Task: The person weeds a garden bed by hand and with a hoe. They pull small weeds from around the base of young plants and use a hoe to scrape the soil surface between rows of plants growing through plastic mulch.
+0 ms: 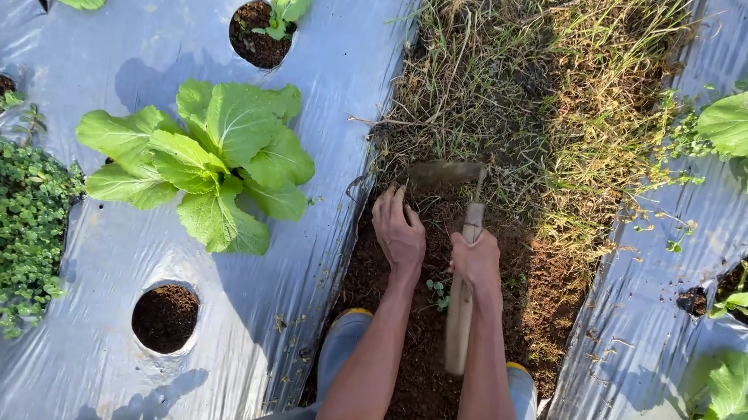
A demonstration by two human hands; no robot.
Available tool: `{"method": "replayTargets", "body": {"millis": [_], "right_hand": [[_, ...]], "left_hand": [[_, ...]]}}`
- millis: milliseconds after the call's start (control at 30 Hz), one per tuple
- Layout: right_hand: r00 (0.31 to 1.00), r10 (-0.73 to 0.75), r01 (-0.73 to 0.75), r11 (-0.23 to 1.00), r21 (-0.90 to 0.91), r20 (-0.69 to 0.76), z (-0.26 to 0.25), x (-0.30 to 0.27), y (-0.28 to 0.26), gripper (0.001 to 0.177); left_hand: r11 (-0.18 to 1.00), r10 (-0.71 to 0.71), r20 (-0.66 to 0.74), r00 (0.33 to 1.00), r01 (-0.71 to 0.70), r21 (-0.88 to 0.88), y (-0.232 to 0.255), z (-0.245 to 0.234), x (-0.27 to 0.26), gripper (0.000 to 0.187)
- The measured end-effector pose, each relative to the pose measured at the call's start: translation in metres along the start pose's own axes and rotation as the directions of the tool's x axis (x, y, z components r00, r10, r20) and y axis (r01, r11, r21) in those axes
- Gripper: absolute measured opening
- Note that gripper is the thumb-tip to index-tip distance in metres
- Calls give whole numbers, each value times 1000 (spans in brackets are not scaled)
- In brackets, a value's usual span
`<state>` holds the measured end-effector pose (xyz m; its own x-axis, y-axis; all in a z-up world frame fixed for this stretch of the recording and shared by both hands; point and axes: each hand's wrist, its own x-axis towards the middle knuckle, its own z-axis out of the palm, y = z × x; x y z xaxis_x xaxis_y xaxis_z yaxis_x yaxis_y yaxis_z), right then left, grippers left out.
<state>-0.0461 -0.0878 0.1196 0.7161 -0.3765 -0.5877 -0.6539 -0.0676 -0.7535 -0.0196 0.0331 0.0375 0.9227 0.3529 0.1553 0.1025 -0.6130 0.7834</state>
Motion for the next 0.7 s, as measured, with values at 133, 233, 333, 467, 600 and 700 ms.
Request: {"method": "replayTargets", "body": {"millis": [133,233,333,467,600,700], "right_hand": [[998,6,-1,996,-84,62,-8,3,5,16],[998,26,-23,998,-55,53,-6,3,10,16],[995,26,-15,994,-110,101,-11,-5,3,17],[997,58,-56,998,-34,53,-7,0,10,18],[1000,-9,8,996,87,10,5,-17,-36,21],[999,-35,30,992,125,35,19,-5,-30,23]], "left_hand": [[998,-48,21,999,47,39,-6,9,1,36],[994,-81,33,996,78,82,-14,10,-5,39],[991,-99,51,994,94,97,-16,10,-5,42],[987,-161,89,983,160,14,-21,14,-7,33],[992,-128,73,989,127,9,-49,29,-17,29],[993,-100,57,993,96,65,-62,36,-19,26]]}}
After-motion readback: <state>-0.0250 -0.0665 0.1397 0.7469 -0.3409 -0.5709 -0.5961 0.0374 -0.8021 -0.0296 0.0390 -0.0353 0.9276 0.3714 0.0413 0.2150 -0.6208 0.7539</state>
